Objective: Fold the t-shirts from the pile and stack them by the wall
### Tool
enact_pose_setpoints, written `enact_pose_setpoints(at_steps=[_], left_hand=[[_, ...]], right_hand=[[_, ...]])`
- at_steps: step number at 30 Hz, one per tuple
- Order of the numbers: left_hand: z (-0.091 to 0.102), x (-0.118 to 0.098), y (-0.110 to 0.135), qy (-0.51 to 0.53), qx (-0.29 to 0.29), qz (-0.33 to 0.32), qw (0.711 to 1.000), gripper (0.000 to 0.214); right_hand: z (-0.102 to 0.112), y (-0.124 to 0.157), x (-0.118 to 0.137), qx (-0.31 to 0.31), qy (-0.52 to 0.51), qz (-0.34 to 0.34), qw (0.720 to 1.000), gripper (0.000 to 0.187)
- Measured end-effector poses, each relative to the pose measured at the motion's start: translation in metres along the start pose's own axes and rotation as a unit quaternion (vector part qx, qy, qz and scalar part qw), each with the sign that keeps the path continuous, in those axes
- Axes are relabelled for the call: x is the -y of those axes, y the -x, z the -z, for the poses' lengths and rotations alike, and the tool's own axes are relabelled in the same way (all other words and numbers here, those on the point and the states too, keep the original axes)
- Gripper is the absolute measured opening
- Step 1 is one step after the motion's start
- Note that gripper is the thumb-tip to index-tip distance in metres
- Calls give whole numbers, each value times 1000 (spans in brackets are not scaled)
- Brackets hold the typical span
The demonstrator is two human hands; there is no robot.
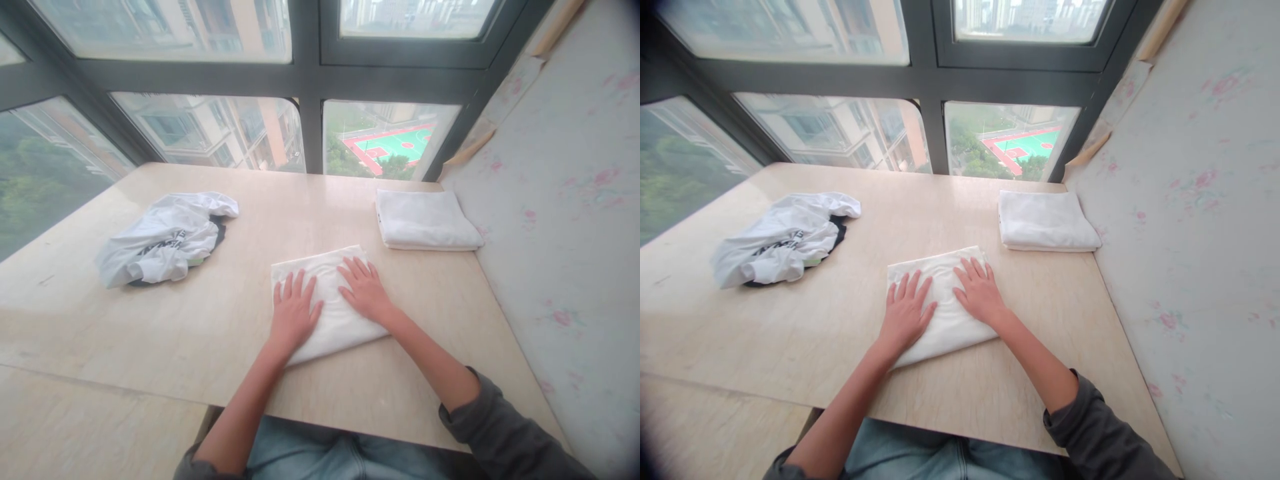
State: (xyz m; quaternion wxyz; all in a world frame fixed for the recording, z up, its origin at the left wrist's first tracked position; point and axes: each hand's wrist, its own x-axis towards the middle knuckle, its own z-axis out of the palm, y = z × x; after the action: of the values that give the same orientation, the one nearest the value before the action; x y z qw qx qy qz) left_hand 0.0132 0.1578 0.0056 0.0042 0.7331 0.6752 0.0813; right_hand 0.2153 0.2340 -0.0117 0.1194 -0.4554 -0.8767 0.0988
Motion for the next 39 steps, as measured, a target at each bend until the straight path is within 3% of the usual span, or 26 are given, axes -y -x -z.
enact_pose_setpoints(at_steps=[3,6,9,12,15,18,22,26,30,33,36,39], left_hand=[[-6,1,0,-1,5,2,1000,57],[-1,3,-1,17,-21,19,999,55],[10,13,5,72,-83,107,988,55],[23,33,16,212,-86,261,938,59],[30,52,23,306,-32,342,888,57],[31,59,24,334,-9,349,876,49],[32,53,24,376,24,335,864,45],[35,47,25,370,43,307,876,40],[33,45,24,347,22,298,889,28],[30,40,23,366,9,297,882,32],[31,31,21,440,8,303,845,45],[37,16,13,555,-1,319,769,56]], right_hand=[[-3,-1,-1,-2,-10,-3,1000,47],[-2,-1,-6,-58,-52,-20,997,44],[4,6,-14,-130,-108,-85,982,42],[16,17,-21,-138,-122,-198,963,42],[30,24,-19,-60,-80,-288,952,36],[41,21,-7,24,-44,-323,945,31],[44,13,5,63,-52,-322,943,25],[41,13,7,40,-83,-281,955,18],[35,16,3,22,-118,-280,952,25],[31,16,-2,-1,-172,-264,949,31],[32,16,-8,-30,-225,-245,942,34],[40,19,-15,-88,-294,-234,923,33]])
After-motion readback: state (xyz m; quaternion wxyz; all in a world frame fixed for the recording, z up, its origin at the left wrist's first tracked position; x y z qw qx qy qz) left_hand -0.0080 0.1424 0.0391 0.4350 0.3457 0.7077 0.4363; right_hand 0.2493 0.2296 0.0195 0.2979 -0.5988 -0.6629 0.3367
